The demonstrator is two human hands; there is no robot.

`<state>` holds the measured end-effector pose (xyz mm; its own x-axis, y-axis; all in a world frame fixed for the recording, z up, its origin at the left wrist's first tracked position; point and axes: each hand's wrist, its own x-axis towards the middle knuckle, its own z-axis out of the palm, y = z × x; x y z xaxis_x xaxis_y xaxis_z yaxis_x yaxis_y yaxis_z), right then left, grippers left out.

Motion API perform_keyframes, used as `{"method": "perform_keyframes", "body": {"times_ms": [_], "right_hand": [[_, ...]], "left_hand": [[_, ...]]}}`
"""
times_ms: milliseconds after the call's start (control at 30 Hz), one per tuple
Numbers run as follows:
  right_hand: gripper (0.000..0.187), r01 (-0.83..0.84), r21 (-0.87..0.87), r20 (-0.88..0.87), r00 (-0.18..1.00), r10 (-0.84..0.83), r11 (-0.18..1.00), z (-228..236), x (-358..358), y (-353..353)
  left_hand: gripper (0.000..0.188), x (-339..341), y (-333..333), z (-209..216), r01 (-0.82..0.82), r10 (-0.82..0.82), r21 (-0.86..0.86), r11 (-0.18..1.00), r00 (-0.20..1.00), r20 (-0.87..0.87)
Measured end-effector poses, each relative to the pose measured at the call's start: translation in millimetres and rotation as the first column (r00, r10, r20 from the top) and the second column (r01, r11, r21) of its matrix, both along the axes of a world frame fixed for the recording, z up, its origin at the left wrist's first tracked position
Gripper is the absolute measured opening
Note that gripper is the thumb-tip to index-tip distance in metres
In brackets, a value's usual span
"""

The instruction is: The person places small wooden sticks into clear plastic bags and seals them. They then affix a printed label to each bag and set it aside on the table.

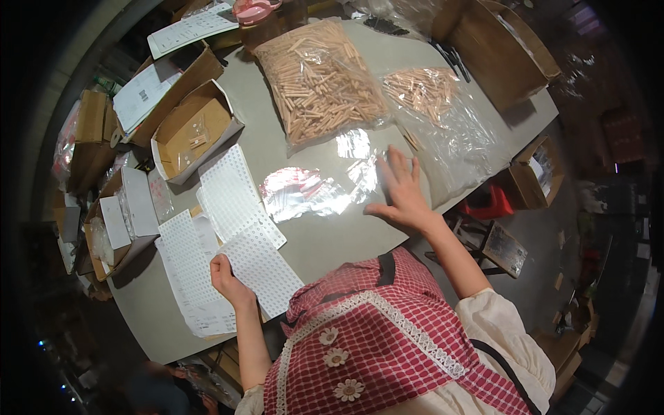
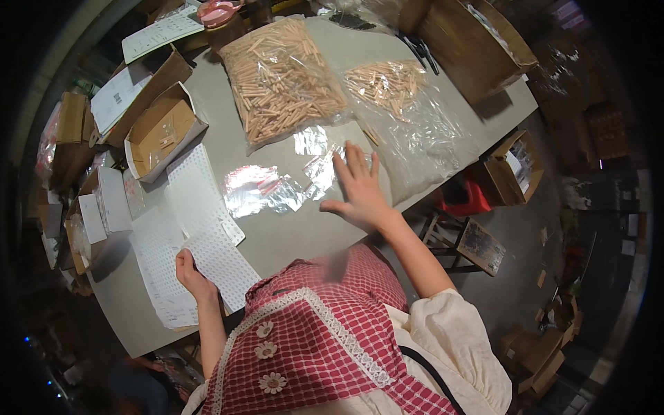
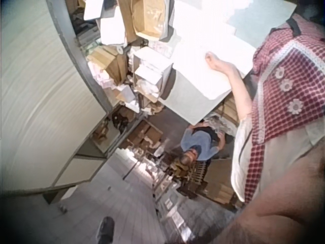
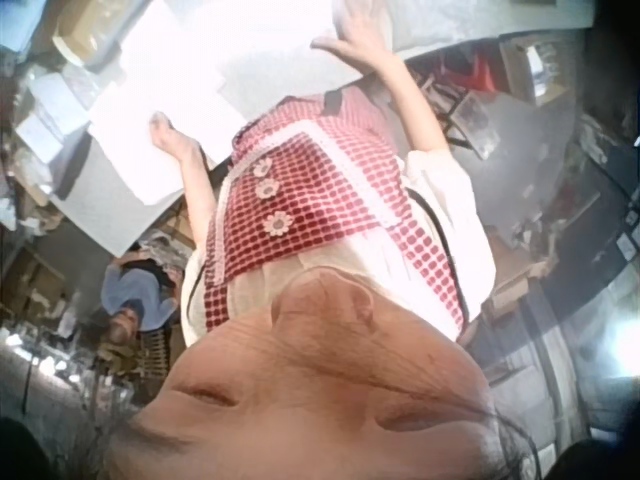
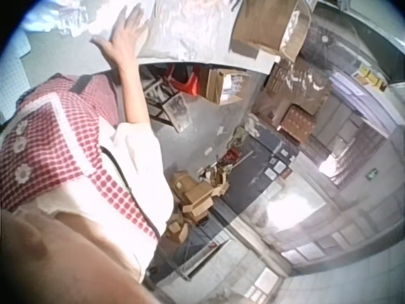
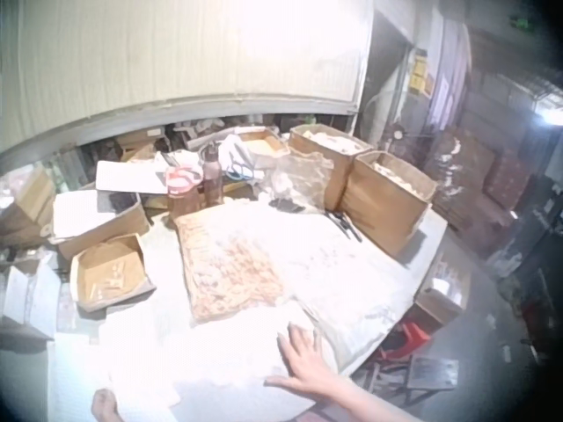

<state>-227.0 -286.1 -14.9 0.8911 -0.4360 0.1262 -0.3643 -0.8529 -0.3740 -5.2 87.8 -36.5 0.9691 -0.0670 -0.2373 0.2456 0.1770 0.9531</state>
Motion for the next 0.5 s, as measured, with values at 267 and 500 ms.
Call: {"method": "perform_keyframes", "body": {"times_ms": [267,500], "right_hand": [[0.088,-0.115,-0.162,0.076,0.989,0.129,0.98,-5.7,55.3,-32.4],[0.046,-0.228,-0.112,0.229,0.941,0.248,0.967,3.1,60.7,-38.9]], "left_hand": [[0.014,-5.3,-6.7,1.4,-0.013,0.005,0.091,0.996,0.996,0.093],[0.015,-13.4,-16.2,-0.1,-0.033,0.01,0.133,0.991,0.985,0.17]]}}
